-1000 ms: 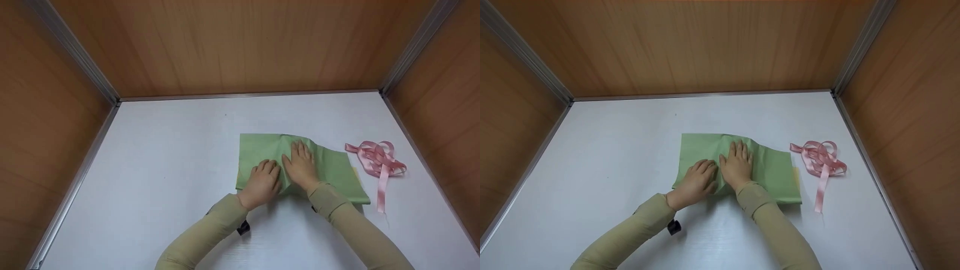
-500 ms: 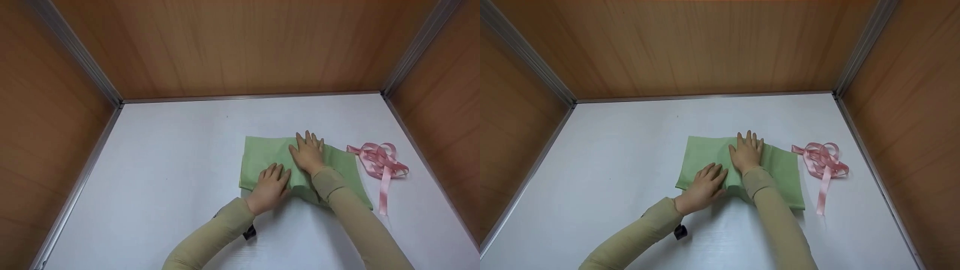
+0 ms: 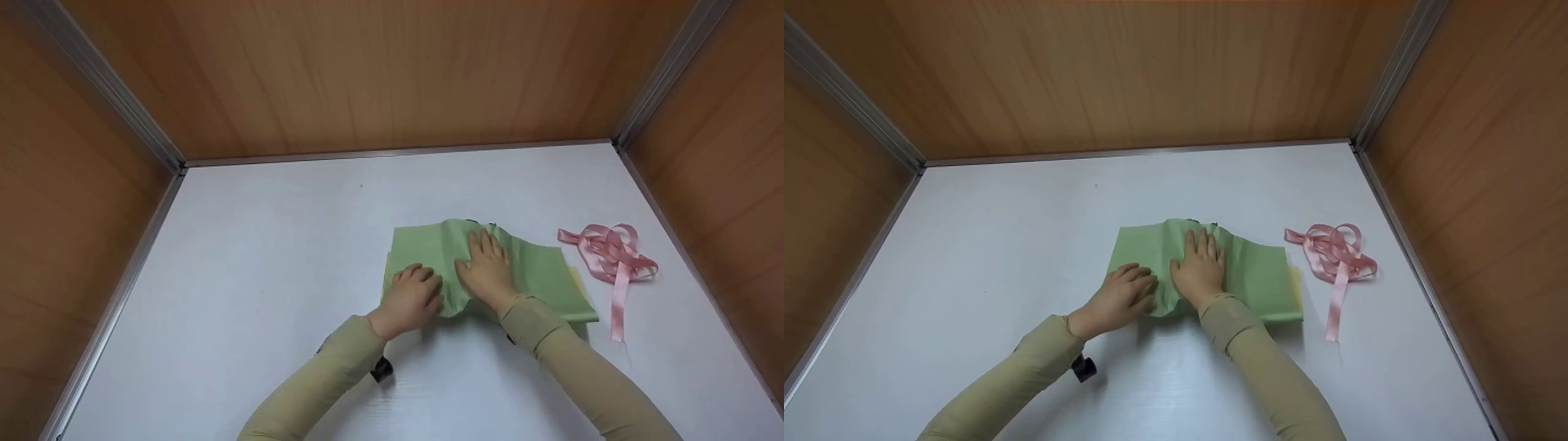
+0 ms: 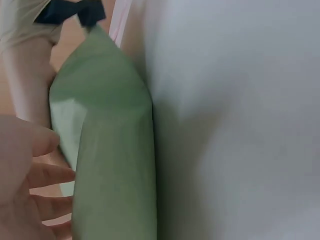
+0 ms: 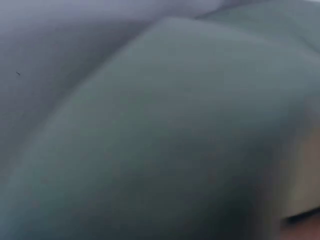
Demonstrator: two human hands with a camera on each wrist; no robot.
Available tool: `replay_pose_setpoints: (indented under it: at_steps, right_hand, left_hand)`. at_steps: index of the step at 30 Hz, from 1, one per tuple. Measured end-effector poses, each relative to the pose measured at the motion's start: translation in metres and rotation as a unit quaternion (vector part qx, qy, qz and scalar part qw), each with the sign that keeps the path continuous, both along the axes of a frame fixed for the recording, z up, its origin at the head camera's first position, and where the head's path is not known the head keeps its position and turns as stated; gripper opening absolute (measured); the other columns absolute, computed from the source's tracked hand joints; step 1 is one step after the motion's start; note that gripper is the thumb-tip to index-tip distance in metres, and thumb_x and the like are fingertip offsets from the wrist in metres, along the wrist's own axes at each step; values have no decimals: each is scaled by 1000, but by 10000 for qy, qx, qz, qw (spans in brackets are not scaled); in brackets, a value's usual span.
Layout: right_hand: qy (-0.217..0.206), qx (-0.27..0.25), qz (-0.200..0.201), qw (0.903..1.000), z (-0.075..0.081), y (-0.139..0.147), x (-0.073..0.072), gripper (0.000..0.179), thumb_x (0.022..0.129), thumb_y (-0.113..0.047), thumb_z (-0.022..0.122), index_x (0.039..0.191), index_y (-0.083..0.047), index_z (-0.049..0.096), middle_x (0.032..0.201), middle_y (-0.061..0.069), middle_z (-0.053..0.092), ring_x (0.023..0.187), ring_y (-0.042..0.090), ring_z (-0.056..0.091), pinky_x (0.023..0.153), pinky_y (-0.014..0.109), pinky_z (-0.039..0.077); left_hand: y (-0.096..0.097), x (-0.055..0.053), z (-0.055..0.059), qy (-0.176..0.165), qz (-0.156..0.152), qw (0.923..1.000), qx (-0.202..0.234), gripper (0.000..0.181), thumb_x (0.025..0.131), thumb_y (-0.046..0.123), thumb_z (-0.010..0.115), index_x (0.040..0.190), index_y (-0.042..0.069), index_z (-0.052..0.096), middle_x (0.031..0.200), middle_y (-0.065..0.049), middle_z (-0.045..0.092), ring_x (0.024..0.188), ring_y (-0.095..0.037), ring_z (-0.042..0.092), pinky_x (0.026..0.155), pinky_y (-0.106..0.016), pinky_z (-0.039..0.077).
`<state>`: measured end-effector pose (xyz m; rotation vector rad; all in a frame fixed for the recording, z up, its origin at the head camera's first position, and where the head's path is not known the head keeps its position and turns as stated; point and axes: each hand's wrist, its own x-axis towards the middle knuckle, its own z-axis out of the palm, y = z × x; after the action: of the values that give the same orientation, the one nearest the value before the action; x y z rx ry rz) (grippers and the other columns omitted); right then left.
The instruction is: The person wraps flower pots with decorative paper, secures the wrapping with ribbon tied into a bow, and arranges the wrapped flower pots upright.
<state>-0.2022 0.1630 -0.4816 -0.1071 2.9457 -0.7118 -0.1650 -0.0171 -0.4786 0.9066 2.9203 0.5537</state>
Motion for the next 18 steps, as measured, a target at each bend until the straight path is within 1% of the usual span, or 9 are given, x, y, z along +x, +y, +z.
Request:
replay_pose_setpoints:
  at_steps: [3,5,7,9,11,13,14,16,18]
  right_hand:
    - [73,25,-19,10000,-1,-1,-1,70,97,-34,45,148,4,18,155,27,12,143,42,9,115,56,9]
    - [116,44,-44,9999,-1,-1,-1,70,96,-34,46,148,5,19,155,27,13,143,42,9,115,56,9]
    - [184,69,-92,9998,-2,-1,0,70,96,-33,47,147,6,20,154,27,14,143,42,10,115,56,10]
    - [299,40,-148,9994,-4,-1,1,70,95,-32,48,147,7,21,154,28,15,143,41,11,115,56,10]
    - [550,-45,-192,9983,-5,-1,3,68,95,-31,50,145,7,24,152,29,17,142,41,13,115,55,11]
    - [925,-158,-223,9953,-7,-2,5,63,93,-28,54,142,6,32,149,30,23,140,42,17,114,55,15]
    - [1131,-193,-231,9931,-8,-2,7,60,92,-26,56,139,6,37,146,30,26,138,42,20,112,55,18]
    - [1420,-235,-294,9892,-8,-3,10,53,89,-23,59,131,6,44,138,31,32,132,43,26,110,55,21]
    - [1479,-180,-410,9880,-7,-4,13,47,88,-23,60,125,5,49,130,30,35,126,43,29,107,56,22]
  left_hand:
    - [-12,-5,0,-1,259,9994,235,28,95,21,54,115,3,63,124,-16,59,123,-37,46,98,-55,38]
    - [-17,-7,-1,3,290,9992,267,28,94,20,56,115,4,64,125,-17,58,123,-37,46,97,-56,38]
    - [-18,-7,-2,33,127,9996,248,28,94,22,58,116,5,63,127,-17,57,124,-38,45,97,-56,38]
    - [-16,-5,-4,13,-177,9996,215,30,93,23,59,118,7,64,130,-16,55,125,-38,44,99,-57,37]
    - [-12,-3,-7,1,-502,9986,192,29,94,24,58,117,8,65,131,-14,55,126,-38,43,100,-55,37]
    - [-8,0,-9,-17,-741,9971,154,28,94,23,58,116,9,67,131,-10,57,126,-35,44,101,-53,37]
    - [-6,1,-10,-29,-820,9966,120,28,95,23,57,116,9,67,130,-9,58,126,-34,45,101,-52,38]
    - [-3,2,-12,-68,-907,9958,26,28,95,22,55,118,10,66,130,-6,59,126,-32,46,101,-51,38]
    - [-2,3,-13,-160,-958,9953,-5,30,95,22,56,120,9,65,130,-5,59,126,-31,46,101,-51,38]
